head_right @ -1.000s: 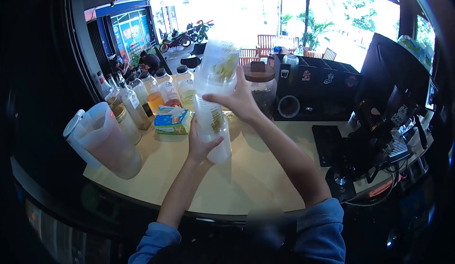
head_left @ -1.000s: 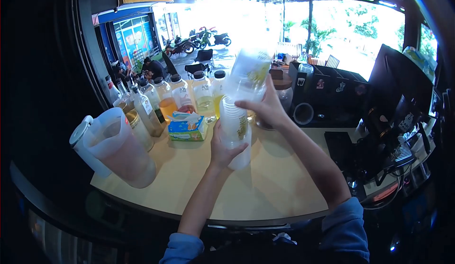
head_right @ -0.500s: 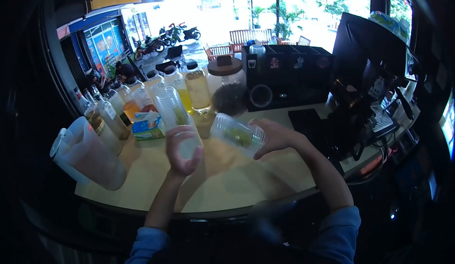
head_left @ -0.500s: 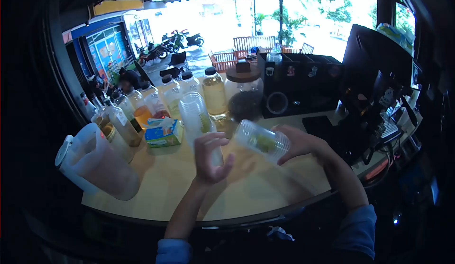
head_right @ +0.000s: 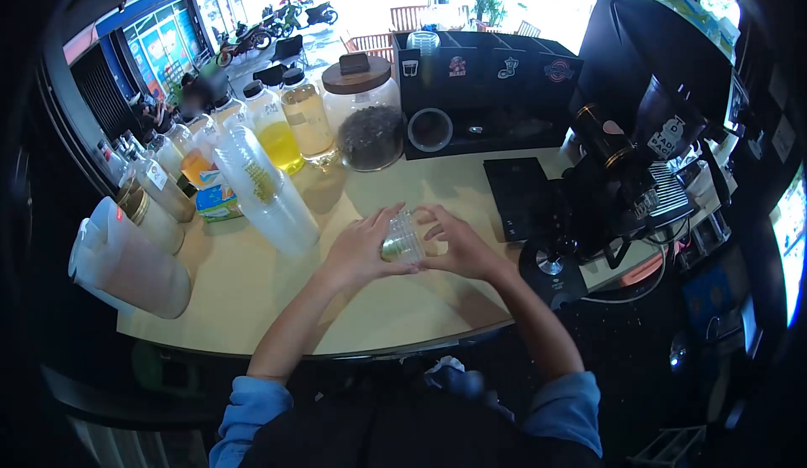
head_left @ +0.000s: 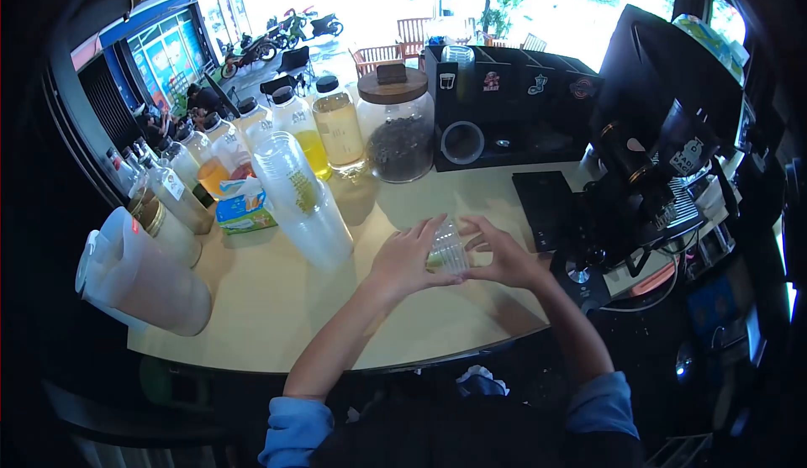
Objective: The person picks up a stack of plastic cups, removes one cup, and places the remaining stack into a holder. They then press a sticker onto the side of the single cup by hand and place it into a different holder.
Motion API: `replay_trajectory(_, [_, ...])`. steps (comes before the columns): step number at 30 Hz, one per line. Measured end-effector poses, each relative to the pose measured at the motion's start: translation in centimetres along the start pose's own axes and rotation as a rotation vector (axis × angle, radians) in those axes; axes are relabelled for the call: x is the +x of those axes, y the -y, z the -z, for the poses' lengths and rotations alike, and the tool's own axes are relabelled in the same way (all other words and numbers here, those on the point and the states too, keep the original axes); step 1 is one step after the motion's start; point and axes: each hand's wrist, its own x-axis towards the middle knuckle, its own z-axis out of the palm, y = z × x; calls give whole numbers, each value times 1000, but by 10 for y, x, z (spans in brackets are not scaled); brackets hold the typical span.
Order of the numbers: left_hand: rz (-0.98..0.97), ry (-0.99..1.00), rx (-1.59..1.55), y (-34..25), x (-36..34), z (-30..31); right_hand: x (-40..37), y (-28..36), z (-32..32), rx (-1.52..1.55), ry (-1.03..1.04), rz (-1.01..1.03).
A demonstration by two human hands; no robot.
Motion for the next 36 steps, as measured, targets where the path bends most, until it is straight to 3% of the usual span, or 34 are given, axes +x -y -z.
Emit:
replay_trajectory(3, [38,-10,-23,-3,0,0,-7,-21,-18,456,79,-17])
replay_trajectory(4, [70,9,-44,-6,0,3,-10,-21,-23,470,88,-19])
replay_trajectory(6, [107,25,-49,-7,4,8,-9,-18,-27,774,-39,-121])
replay_trajectory(7, [125,28,-62,-8,5,8,-8,-19,-26,786,-33,-120])
replay_trajectory(13, [155,15,-83,-10,8,6,-10,-21,-22,647,-106,-76])
replay_trajectory(15, [165,10,-79,-11,9,7,-11,-20,-23,442,-179,-112])
replay_trajectory(25, [178,67,-100,-4,14,9,-21,-22,-1,613,-412,-117])
replay_trajectory(27, [161,63,-78,-2,13,7,-18,-32,-8,541,-367,-62])
replay_trajectory(29, [16,-37,-124,1,12,3,-16,-29,-10,495,-335,-57])
replay_trajectory(33, [47,-20,-84,-15,12,4,-9,-12,-14,378,-234,-22])
replay_trajectory(36, [17,-128,-8,-19,13,-3,-8,-7,-15,411,-177,-7])
